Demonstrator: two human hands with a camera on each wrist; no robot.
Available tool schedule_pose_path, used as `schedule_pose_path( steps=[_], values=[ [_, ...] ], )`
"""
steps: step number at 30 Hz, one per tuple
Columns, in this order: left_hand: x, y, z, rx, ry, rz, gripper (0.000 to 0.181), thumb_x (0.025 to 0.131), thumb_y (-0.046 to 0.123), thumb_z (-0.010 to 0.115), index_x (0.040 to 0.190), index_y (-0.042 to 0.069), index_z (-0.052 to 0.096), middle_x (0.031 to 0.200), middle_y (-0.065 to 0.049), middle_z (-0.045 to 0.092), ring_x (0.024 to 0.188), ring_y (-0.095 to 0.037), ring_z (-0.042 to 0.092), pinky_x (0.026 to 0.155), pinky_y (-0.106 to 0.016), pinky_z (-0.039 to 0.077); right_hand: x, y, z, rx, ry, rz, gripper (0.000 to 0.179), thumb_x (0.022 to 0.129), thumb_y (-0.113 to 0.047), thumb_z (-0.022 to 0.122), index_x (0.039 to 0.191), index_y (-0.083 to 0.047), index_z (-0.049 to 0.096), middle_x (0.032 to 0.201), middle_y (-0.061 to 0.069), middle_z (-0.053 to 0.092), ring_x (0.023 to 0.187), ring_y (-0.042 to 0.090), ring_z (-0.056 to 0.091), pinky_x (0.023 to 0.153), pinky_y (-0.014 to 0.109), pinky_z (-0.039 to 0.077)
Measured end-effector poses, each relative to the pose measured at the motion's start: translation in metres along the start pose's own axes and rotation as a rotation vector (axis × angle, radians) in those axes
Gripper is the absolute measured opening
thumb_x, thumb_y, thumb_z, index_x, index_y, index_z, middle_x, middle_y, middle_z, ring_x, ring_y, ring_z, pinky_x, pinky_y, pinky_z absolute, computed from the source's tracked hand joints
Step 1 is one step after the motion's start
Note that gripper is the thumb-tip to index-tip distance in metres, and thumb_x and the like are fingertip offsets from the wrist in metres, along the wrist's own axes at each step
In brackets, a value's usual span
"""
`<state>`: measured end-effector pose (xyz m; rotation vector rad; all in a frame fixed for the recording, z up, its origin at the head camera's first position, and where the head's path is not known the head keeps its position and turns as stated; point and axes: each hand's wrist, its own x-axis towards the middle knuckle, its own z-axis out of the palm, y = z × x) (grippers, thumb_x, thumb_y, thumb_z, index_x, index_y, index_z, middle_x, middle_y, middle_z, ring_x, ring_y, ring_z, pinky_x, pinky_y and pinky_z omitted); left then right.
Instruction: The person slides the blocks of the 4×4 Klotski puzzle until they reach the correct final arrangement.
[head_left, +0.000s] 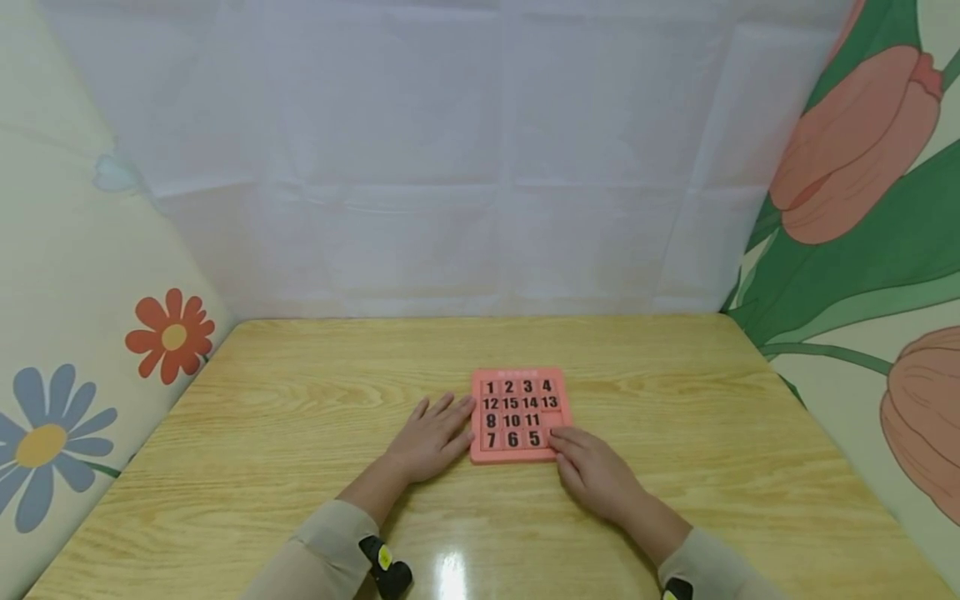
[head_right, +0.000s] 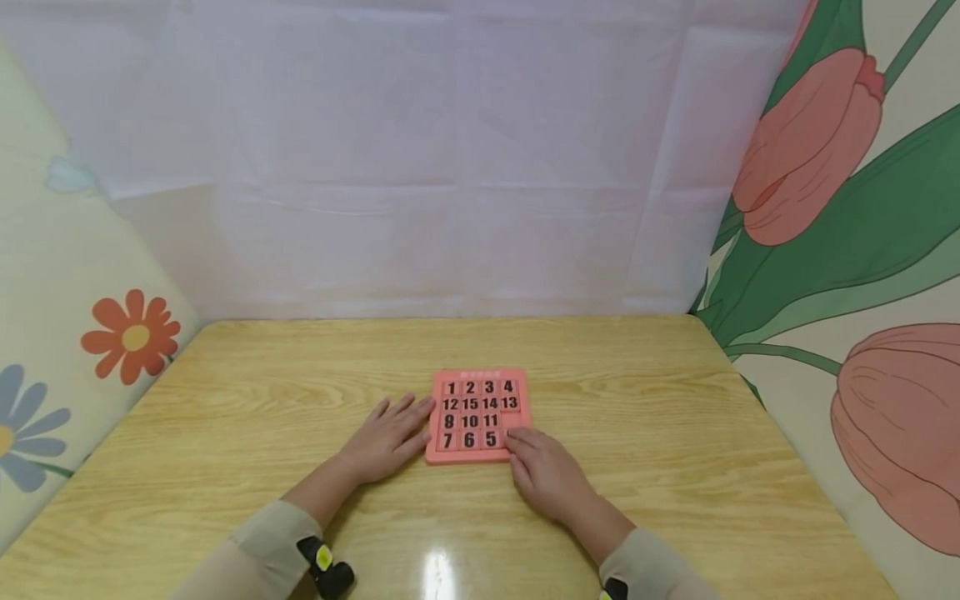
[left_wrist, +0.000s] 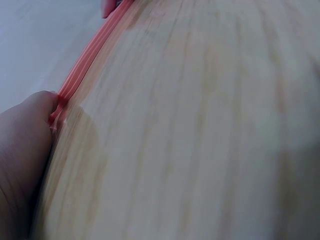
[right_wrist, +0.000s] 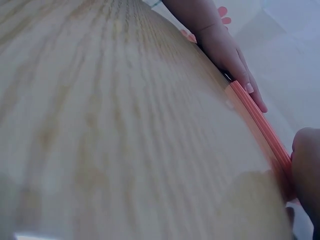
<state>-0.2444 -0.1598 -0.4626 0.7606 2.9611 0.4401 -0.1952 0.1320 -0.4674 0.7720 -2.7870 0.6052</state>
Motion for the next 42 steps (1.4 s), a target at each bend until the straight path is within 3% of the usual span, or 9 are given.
schedule_pose_path(
  steps=[9,21,31,42],
  values=[
    [0.0,0.0,0.0,0.006,0.004,0.0,0.06,0.104,0.045,0.036,0.155,0.013,0.029,0.161,-0.004,0.031,0.152,-0.031,0.019,0.124,-0.056,0.006,0.005,0.0,0.002,0.004,-0.026,0.055,0.037,0.099,-0.02,0.053,0.131,-0.005,0.062,0.141,0.009,0.058,0.133,0.028,0.052,0.114,0.045,0.04],
    [-0.001,0.001,-0.001,0.009,-0.001,-0.002,0.06,0.105,0.045,0.035,0.156,0.014,0.028,0.161,-0.003,0.03,0.152,-0.031,0.018,0.124,-0.055,0.005,0.015,0.002,0.003,0.019,-0.02,0.06,0.038,0.1,-0.022,0.052,0.133,-0.004,0.061,0.142,0.012,0.056,0.133,0.031,0.051,0.114,0.047,0.04],
    [-0.002,-0.001,0.002,-0.022,0.048,0.026,0.061,0.104,0.047,0.036,0.154,0.012,0.032,0.159,-0.006,0.035,0.15,-0.034,0.023,0.123,-0.058,0.008,0.021,0.003,0.004,0.022,-0.039,0.101,0.038,0.101,-0.022,0.051,0.134,-0.005,0.06,0.144,0.01,0.055,0.135,0.03,0.049,0.115,0.047,0.038],
    [0.0,0.0,0.0,0.009,0.001,-0.005,0.06,0.105,0.045,0.035,0.156,0.014,0.028,0.161,-0.002,0.03,0.152,-0.03,0.018,0.124,-0.055,0.005,0.024,0.002,0.005,0.029,-0.037,0.119,0.038,0.101,-0.023,0.05,0.135,-0.006,0.059,0.145,0.009,0.054,0.137,0.028,0.048,0.116,0.046,0.037]
  ],
)
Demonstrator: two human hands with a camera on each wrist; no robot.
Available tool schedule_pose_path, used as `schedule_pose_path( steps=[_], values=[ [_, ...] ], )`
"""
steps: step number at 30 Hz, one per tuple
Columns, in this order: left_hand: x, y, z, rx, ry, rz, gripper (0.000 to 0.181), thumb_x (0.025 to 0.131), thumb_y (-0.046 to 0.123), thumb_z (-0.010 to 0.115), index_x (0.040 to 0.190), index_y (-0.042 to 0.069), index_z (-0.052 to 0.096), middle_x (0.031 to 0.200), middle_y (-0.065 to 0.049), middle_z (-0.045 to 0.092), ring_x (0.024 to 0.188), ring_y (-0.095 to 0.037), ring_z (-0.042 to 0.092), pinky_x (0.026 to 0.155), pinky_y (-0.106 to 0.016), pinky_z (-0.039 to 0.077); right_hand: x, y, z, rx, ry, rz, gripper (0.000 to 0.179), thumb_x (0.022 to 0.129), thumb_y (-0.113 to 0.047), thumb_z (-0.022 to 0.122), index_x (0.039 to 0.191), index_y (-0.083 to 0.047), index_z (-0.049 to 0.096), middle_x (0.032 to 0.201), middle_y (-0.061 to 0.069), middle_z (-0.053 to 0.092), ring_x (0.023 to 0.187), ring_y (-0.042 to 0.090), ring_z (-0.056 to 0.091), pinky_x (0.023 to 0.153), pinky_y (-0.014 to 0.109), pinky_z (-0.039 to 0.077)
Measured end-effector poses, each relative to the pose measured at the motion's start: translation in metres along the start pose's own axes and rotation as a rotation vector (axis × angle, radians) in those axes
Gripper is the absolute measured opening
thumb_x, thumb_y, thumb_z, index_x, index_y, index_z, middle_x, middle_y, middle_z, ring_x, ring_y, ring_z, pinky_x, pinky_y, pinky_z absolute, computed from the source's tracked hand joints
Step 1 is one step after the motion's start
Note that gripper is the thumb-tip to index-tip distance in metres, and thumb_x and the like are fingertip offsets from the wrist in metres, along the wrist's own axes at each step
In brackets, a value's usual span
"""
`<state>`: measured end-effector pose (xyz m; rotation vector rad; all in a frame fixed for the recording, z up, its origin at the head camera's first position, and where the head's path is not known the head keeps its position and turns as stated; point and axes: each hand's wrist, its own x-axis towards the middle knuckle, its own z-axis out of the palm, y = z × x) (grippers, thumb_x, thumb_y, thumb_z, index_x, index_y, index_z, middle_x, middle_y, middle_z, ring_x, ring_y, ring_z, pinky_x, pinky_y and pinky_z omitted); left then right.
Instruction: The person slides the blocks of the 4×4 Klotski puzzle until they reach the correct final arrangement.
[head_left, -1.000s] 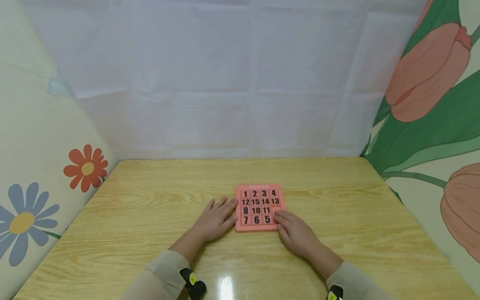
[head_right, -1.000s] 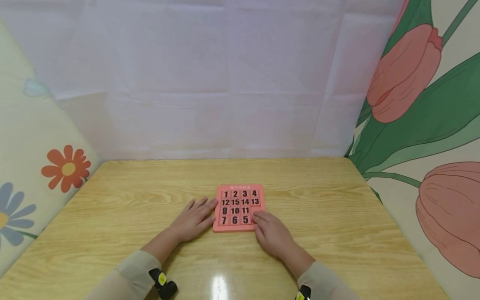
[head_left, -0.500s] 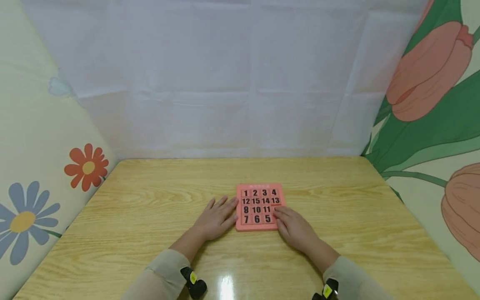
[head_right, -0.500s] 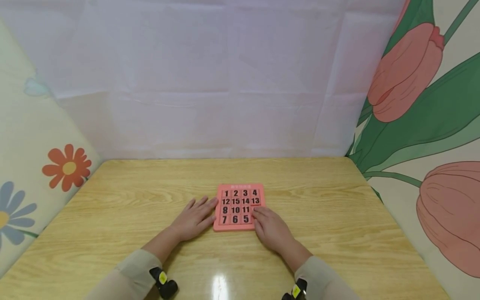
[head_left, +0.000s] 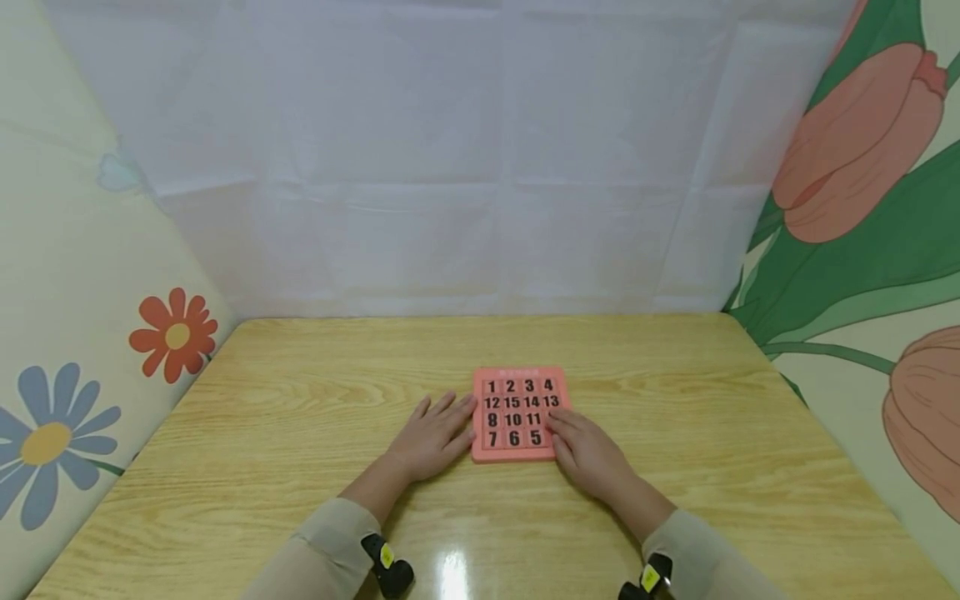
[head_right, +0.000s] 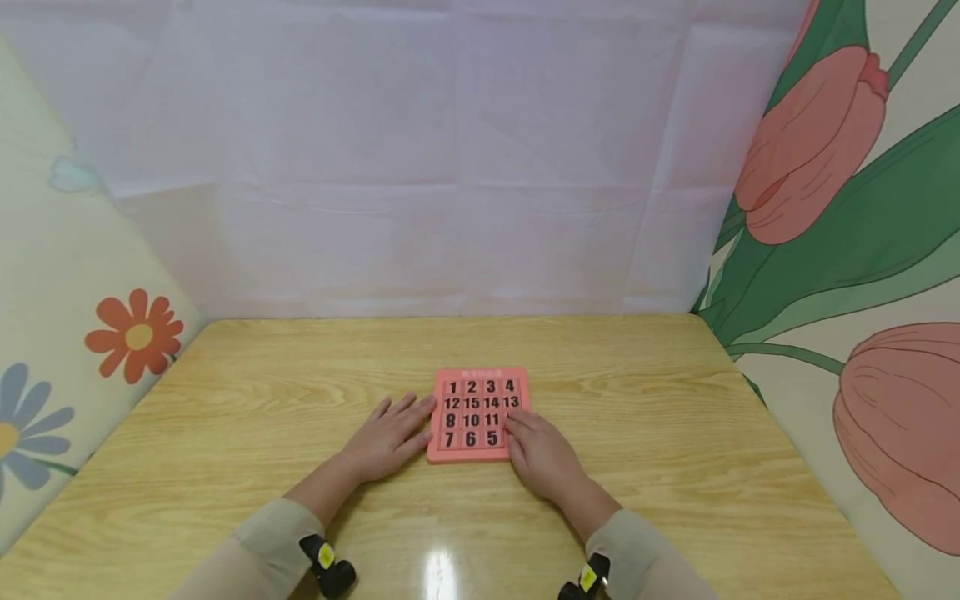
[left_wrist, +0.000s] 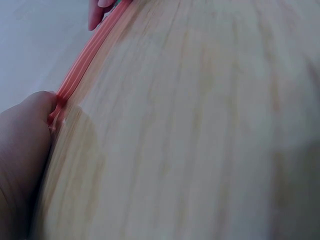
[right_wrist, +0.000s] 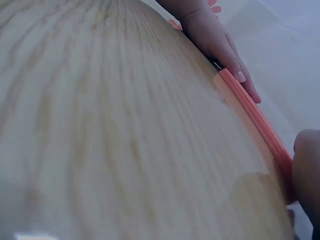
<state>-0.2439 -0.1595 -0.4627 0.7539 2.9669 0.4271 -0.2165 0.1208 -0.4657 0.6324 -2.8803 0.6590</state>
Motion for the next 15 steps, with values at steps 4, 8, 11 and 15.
schedule_pose_path(
  steps=[4,8,11,15],
  values=[
    [0.0,0.0,0.0,-0.007,0.002,0.005,0.06,0.105,0.045,0.035,0.155,0.014,0.028,0.161,-0.002,0.03,0.152,-0.03,0.019,0.124,-0.055,0.006,-0.003,-0.002,0.001,0.01,0.03,-0.024,0.038,0.101,-0.022,0.051,0.133,-0.006,0.06,0.144,0.009,0.055,0.136,0.028,0.049,0.116,0.046,0.037],
    [-0.001,0.0,0.001,-0.013,0.02,0.014,0.06,0.104,0.044,0.036,0.155,0.012,0.031,0.16,-0.004,0.032,0.151,-0.032,0.021,0.123,-0.057,0.007,-0.007,-0.008,0.002,0.006,0.052,-0.083,0.037,0.099,-0.02,0.053,0.131,-0.005,0.062,0.141,0.011,0.058,0.134,0.03,0.051,0.114,0.046,0.039],
    [0.0,-0.001,0.001,-0.005,0.022,0.014,0.06,0.104,0.044,0.036,0.155,0.013,0.03,0.16,-0.004,0.032,0.151,-0.032,0.021,0.124,-0.056,0.007,-0.009,-0.014,0.005,-0.005,0.048,-0.127,0.036,0.098,-0.019,0.054,0.13,-0.006,0.063,0.138,0.01,0.059,0.131,0.03,0.053,0.112,0.046,0.041],
    [0.0,-0.001,0.001,0.005,0.013,0.013,0.06,0.104,0.045,0.035,0.155,0.014,0.029,0.161,-0.003,0.031,0.152,-0.031,0.019,0.124,-0.055,0.006,-0.011,-0.02,0.007,-0.011,0.022,-0.172,0.036,0.098,-0.02,0.054,0.13,-0.007,0.063,0.139,0.009,0.059,0.131,0.028,0.054,0.112,0.046,0.041]
  ],
)
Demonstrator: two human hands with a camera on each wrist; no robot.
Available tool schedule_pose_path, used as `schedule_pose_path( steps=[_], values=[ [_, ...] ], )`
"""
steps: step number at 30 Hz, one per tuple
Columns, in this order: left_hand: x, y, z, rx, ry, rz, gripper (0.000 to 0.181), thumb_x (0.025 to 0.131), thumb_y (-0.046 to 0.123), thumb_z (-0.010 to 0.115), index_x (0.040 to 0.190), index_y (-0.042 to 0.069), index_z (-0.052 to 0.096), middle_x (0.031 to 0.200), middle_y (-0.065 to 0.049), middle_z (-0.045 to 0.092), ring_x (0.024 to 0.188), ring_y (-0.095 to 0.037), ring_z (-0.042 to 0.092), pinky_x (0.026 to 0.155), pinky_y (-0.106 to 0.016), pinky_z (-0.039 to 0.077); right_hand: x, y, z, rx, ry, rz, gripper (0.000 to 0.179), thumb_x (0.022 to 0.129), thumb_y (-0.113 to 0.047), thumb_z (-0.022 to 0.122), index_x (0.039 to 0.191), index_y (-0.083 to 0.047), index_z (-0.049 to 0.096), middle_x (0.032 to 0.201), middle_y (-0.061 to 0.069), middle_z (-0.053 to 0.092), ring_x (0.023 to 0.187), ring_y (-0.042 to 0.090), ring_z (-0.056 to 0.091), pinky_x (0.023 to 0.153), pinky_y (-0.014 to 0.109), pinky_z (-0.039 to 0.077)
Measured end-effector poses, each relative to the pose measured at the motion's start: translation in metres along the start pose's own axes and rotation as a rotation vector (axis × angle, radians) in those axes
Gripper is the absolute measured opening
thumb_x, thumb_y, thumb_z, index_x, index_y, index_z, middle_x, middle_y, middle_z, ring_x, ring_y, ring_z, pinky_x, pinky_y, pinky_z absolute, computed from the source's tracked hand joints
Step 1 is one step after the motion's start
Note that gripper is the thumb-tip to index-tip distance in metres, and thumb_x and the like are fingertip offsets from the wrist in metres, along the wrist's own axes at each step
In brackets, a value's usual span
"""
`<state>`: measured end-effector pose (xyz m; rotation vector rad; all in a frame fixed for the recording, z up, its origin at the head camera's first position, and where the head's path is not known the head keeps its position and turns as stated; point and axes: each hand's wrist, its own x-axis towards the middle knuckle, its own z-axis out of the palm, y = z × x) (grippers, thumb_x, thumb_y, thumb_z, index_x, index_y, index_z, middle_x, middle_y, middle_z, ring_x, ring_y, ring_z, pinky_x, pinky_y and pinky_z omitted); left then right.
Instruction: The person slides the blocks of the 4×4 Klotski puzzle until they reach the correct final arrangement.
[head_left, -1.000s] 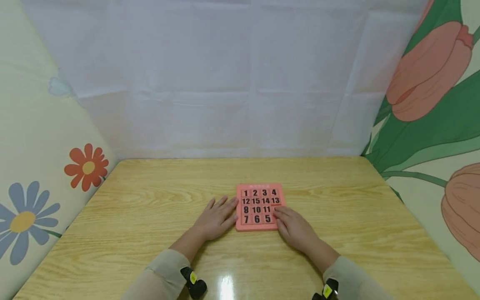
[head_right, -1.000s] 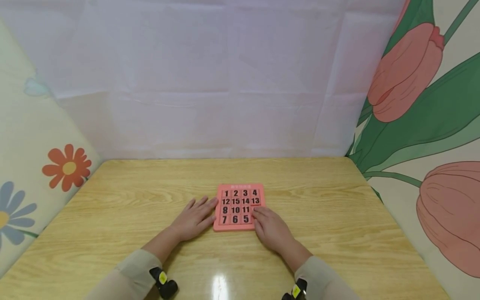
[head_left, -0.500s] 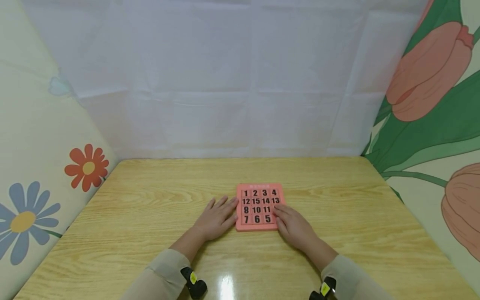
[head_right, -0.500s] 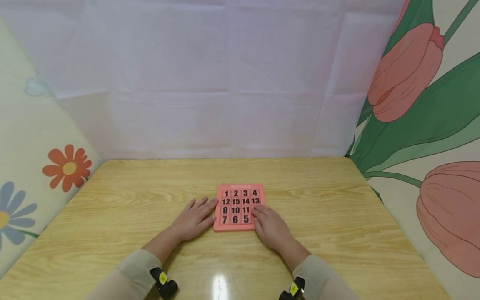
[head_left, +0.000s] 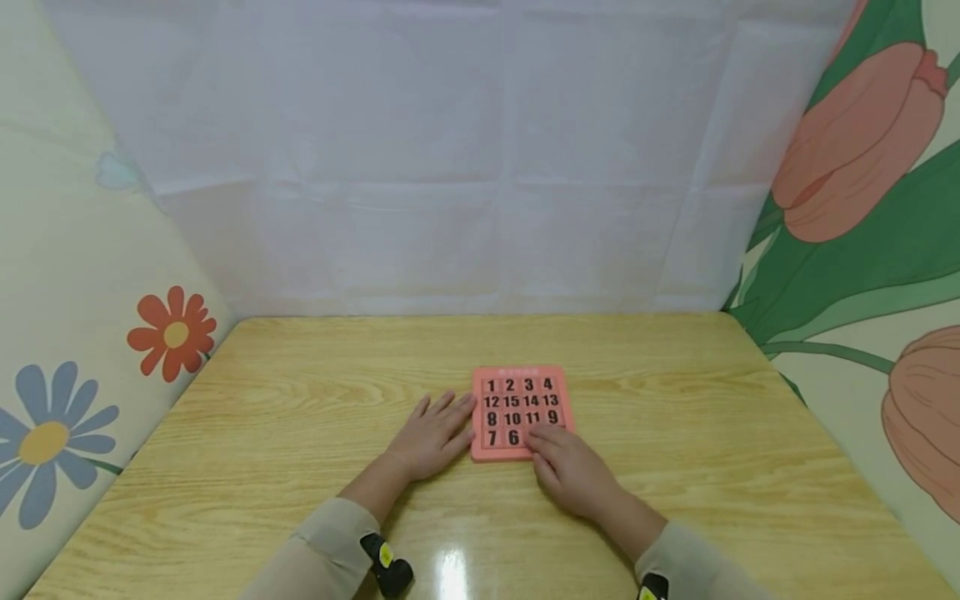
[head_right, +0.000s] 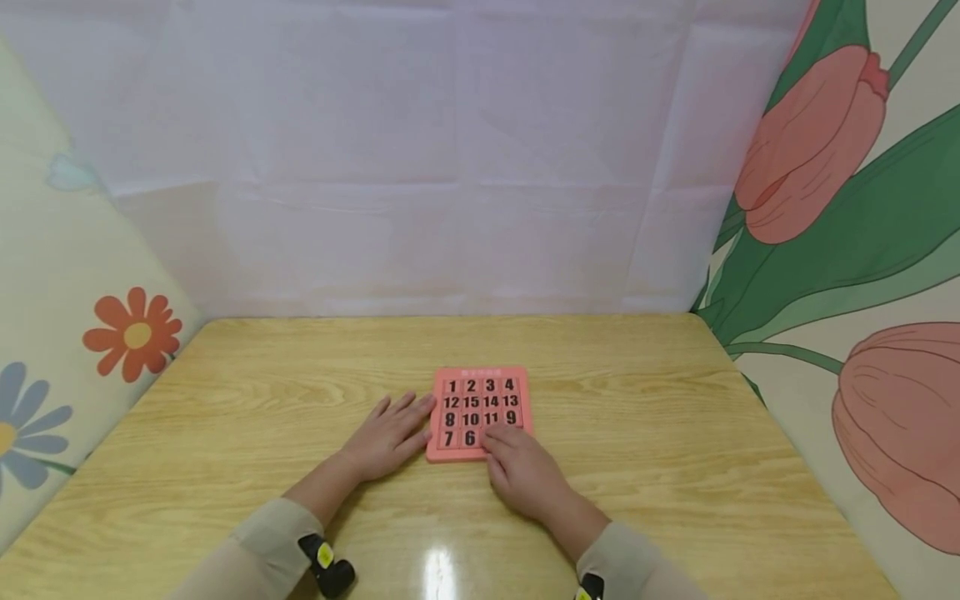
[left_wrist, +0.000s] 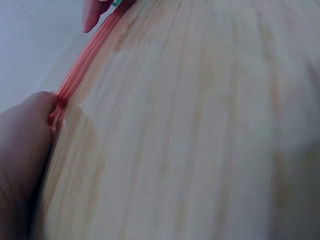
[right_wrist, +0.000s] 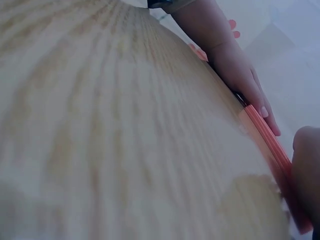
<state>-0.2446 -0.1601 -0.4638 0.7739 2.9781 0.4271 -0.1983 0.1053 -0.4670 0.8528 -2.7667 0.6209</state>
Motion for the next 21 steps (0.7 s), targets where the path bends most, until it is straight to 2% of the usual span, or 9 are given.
schedule_pose_path(
  steps=[4,10,17,21],
  values=[
    [0.0006,-0.0008,0.0008,0.002,0.003,0.003,0.061,0.104,0.046,0.035,0.155,0.013,0.029,0.161,-0.004,0.031,0.152,-0.032,0.019,0.124,-0.056,0.006,-0.0004,-0.0027,0.0015,0.0,-0.025,-0.015,0.037,0.098,-0.02,0.053,0.13,-0.006,0.063,0.14,0.01,0.058,0.132,0.029,0.053,0.113,0.046,0.04],
    [0.0001,-0.0001,-0.0002,-0.012,-0.004,-0.005,0.06,0.104,0.045,0.035,0.155,0.013,0.029,0.161,-0.003,0.031,0.152,-0.031,0.019,0.124,-0.056,0.006,-0.0006,-0.0017,0.0034,-0.006,-0.018,-0.027,0.036,0.098,-0.018,0.052,0.13,-0.005,0.064,0.139,0.012,0.059,0.13,0.03,0.055,0.111,0.047,0.042],
    [-0.0004,0.0006,-0.0005,-0.022,0.011,0.005,0.06,0.104,0.044,0.037,0.154,0.012,0.031,0.16,-0.005,0.033,0.151,-0.034,0.022,0.123,-0.057,0.008,-0.0038,0.0006,0.0001,0.022,-0.037,0.009,0.037,0.098,-0.02,0.053,0.131,-0.008,0.063,0.141,0.008,0.058,0.132,0.029,0.053,0.113,0.046,0.04],
    [-0.0007,0.0001,0.0,-0.032,0.016,0.009,0.06,0.104,0.044,0.037,0.154,0.012,0.031,0.16,-0.005,0.033,0.151,-0.034,0.021,0.123,-0.057,0.007,-0.0063,0.0038,-0.0014,0.003,-0.036,0.017,0.037,0.098,-0.02,0.054,0.131,-0.008,0.063,0.14,0.008,0.059,0.132,0.027,0.053,0.113,0.045,0.04]
  ],
)
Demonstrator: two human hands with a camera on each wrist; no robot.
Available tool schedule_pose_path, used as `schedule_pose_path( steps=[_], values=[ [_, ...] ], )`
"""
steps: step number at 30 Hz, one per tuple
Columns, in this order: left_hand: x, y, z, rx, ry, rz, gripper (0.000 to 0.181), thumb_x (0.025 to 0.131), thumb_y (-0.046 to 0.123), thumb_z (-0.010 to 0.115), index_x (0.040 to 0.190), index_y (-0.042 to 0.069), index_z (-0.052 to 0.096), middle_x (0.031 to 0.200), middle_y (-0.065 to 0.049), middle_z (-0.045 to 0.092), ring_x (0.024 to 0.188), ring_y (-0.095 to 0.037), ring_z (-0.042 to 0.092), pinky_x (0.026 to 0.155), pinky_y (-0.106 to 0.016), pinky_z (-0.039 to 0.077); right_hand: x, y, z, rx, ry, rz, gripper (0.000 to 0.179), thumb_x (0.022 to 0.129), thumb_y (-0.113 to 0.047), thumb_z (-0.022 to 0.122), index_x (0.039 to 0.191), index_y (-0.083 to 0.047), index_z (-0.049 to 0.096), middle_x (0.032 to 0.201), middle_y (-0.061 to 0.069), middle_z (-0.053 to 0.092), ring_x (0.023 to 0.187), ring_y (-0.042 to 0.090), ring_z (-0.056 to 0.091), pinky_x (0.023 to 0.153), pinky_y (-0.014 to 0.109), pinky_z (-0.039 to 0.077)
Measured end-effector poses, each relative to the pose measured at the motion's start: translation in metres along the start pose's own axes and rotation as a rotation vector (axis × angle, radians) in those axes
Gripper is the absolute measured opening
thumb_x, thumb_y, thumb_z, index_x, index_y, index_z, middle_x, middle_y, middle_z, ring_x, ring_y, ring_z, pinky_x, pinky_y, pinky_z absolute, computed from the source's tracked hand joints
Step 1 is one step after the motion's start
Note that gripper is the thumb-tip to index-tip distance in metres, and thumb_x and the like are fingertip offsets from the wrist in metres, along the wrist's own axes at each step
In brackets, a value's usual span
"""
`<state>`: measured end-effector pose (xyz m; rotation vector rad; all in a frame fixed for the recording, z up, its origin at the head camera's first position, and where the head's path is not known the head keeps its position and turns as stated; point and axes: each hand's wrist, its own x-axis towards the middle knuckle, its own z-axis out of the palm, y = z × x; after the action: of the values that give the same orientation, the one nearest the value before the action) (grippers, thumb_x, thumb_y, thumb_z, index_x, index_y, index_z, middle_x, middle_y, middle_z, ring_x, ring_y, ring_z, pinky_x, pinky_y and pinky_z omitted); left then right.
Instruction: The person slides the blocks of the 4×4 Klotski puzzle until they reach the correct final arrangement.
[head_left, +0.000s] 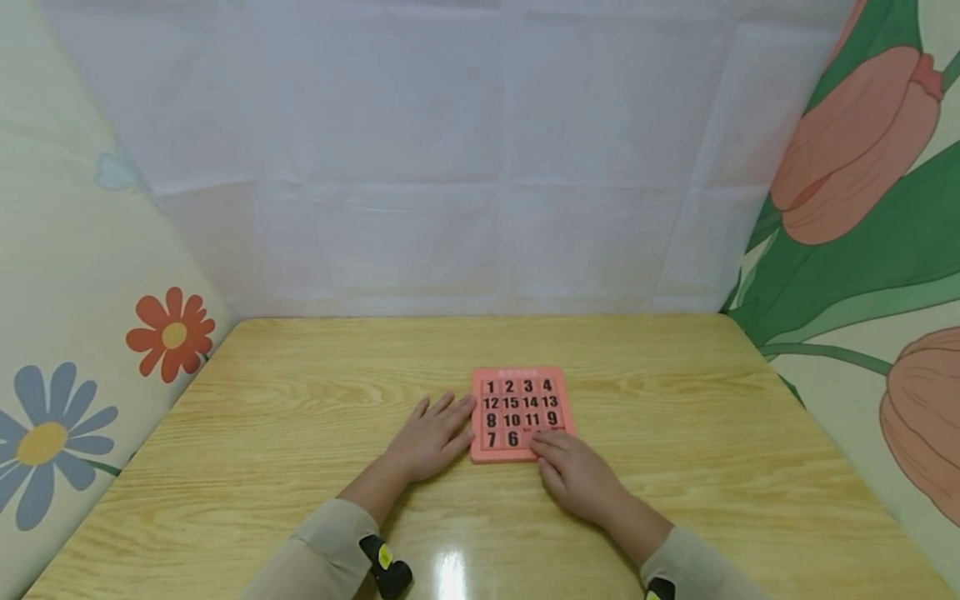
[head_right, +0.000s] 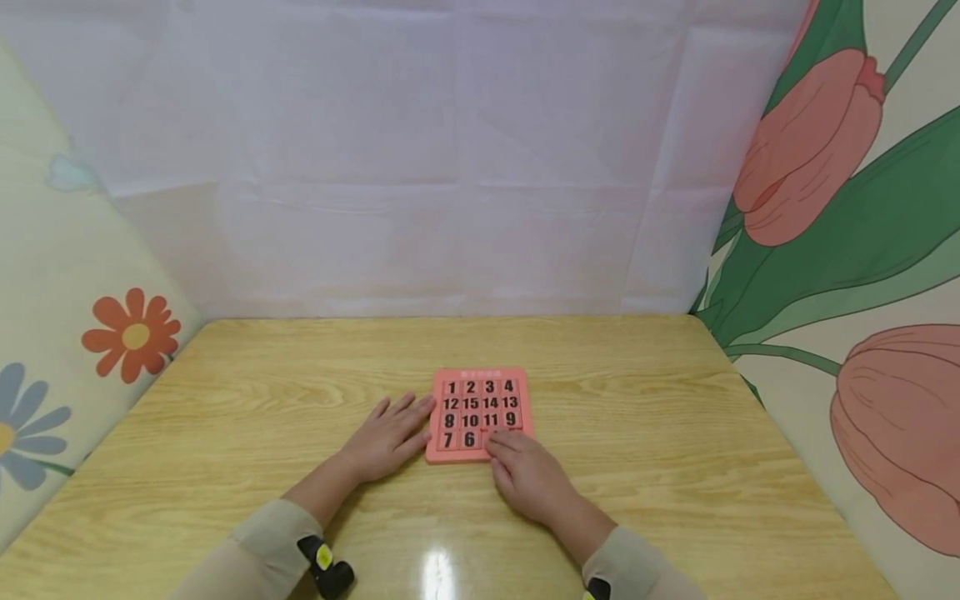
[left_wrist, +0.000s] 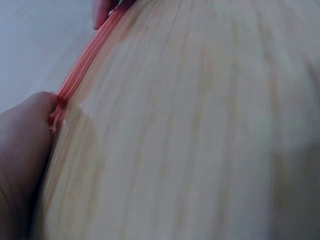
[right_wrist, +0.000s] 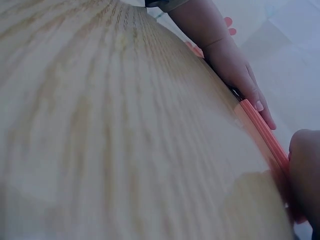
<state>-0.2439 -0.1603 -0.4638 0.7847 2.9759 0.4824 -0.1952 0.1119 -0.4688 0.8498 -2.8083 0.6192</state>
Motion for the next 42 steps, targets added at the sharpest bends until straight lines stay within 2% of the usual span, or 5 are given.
schedule_pose_path(
  steps=[13,25,31,42],
  values=[
    [0.001,-0.001,0.002,0.027,-0.023,-0.012,0.06,0.105,0.044,0.036,0.155,0.014,0.028,0.161,-0.003,0.03,0.152,-0.031,0.019,0.124,-0.055,0.005,-0.007,0.009,-0.003,0.015,0.025,0.049,0.035,0.097,-0.02,0.055,0.128,-0.008,0.065,0.139,0.008,0.06,0.131,0.028,0.053,0.113,0.046,0.04],
    [0.001,-0.001,0.001,0.026,-0.018,-0.013,0.06,0.104,0.044,0.037,0.155,0.013,0.029,0.161,-0.004,0.031,0.152,-0.031,0.019,0.124,-0.056,0.006,-0.01,0.012,-0.005,-0.005,0.073,0.012,0.034,0.096,-0.018,0.057,0.126,-0.005,0.066,0.137,0.01,0.061,0.129,0.029,0.055,0.111,0.046,0.042],
    [0.002,-0.001,0.001,0.024,-0.03,-0.027,0.06,0.104,0.046,0.036,0.156,0.015,0.027,0.161,-0.002,0.029,0.152,-0.03,0.018,0.124,-0.055,0.005,-0.005,0.006,-0.001,-0.016,0.087,-0.014,0.034,0.095,-0.018,0.057,0.125,-0.006,0.067,0.133,0.01,0.063,0.127,0.028,0.057,0.111,0.045,0.043],
    [0.002,-0.002,0.003,0.032,-0.016,-0.018,0.06,0.104,0.045,0.035,0.155,0.014,0.03,0.161,-0.003,0.031,0.152,-0.031,0.019,0.124,-0.056,0.006,0.013,-0.016,0.008,-0.001,0.021,-0.046,0.036,0.098,-0.022,0.052,0.13,-0.01,0.064,0.14,0.008,0.059,0.132,0.027,0.053,0.113,0.045,0.04]
  ],
)
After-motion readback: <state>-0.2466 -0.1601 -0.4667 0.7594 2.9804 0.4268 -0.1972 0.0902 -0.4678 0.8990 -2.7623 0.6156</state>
